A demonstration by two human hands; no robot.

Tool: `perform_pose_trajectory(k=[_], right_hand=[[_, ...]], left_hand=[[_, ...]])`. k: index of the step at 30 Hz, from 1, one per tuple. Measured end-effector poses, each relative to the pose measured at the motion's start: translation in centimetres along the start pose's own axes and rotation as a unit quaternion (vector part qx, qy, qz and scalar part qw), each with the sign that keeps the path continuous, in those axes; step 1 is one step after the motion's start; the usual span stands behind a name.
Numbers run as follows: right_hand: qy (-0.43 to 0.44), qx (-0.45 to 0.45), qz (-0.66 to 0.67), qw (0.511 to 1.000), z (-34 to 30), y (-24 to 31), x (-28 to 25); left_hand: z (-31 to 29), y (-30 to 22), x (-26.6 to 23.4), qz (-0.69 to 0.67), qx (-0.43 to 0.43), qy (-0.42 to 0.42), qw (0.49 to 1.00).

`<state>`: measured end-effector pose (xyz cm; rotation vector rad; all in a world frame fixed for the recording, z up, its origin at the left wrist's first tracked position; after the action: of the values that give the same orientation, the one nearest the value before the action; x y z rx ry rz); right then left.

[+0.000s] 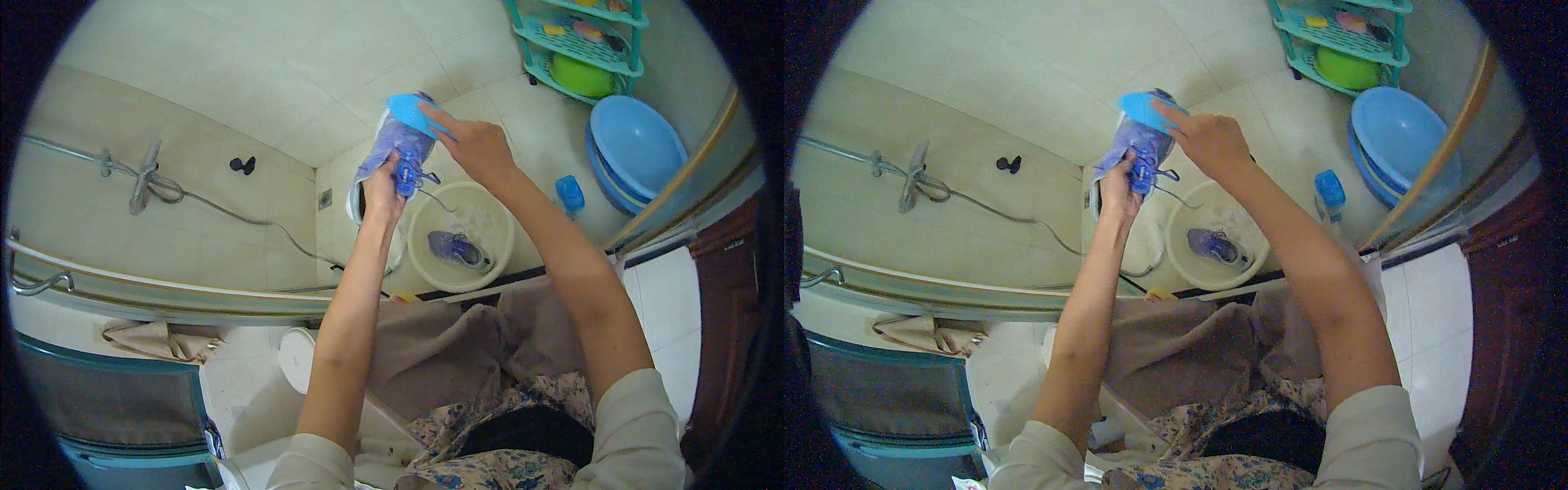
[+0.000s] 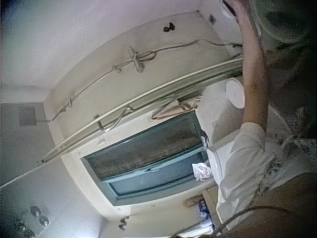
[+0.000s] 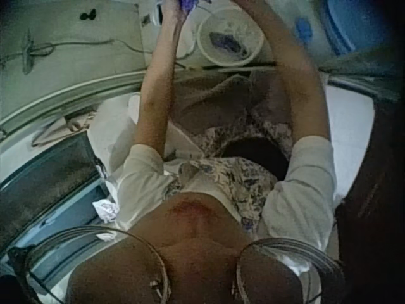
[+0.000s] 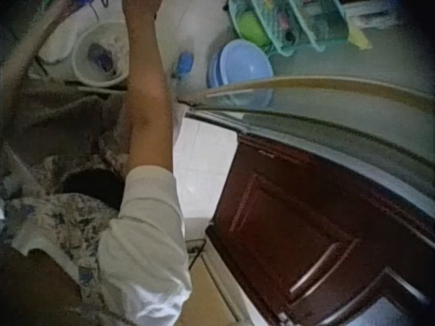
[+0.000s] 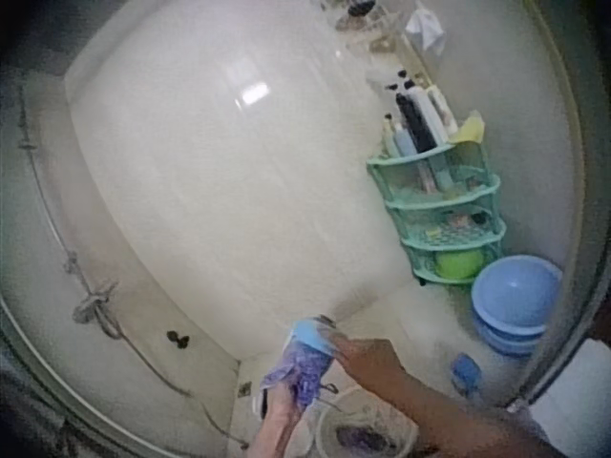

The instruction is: The person sits on the bathroom floor and scrubs a pair of purple and white sneakers with a blue brush in a white basin. They repeatedly dip the shoes in water, scrub the uppers, soles, and laces, and rinse them.

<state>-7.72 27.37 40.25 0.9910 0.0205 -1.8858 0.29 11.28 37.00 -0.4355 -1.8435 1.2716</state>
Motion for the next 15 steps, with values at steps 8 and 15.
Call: perform_pose_trajectory(k=[8, 15], right_hand=[[-0.004, 0.057, 0.123, 0.991, -1.8, 2.0, 0.7], [-0.023, 0.049, 0.031, 0.998, 0.2, 0.3, 0.0]], left_hand=[[2.2, -2.4, -1.8, -0.202, 0.011, 0.053, 0.978], [0.3, 0.5, 0.4, -0.107, -0.064, 0.032, 0.992]])
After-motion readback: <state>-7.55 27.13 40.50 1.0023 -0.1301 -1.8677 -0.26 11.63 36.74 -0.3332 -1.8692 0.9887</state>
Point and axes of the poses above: each hand's wrist, its own z-axis towards the middle knuckle, its own x-axis out of the palm, y = z × x, the point moved 5 cm from there along z, towards the middle knuckle, and after that the axes turned 8 degrees about -z, right-handed, at the moved point
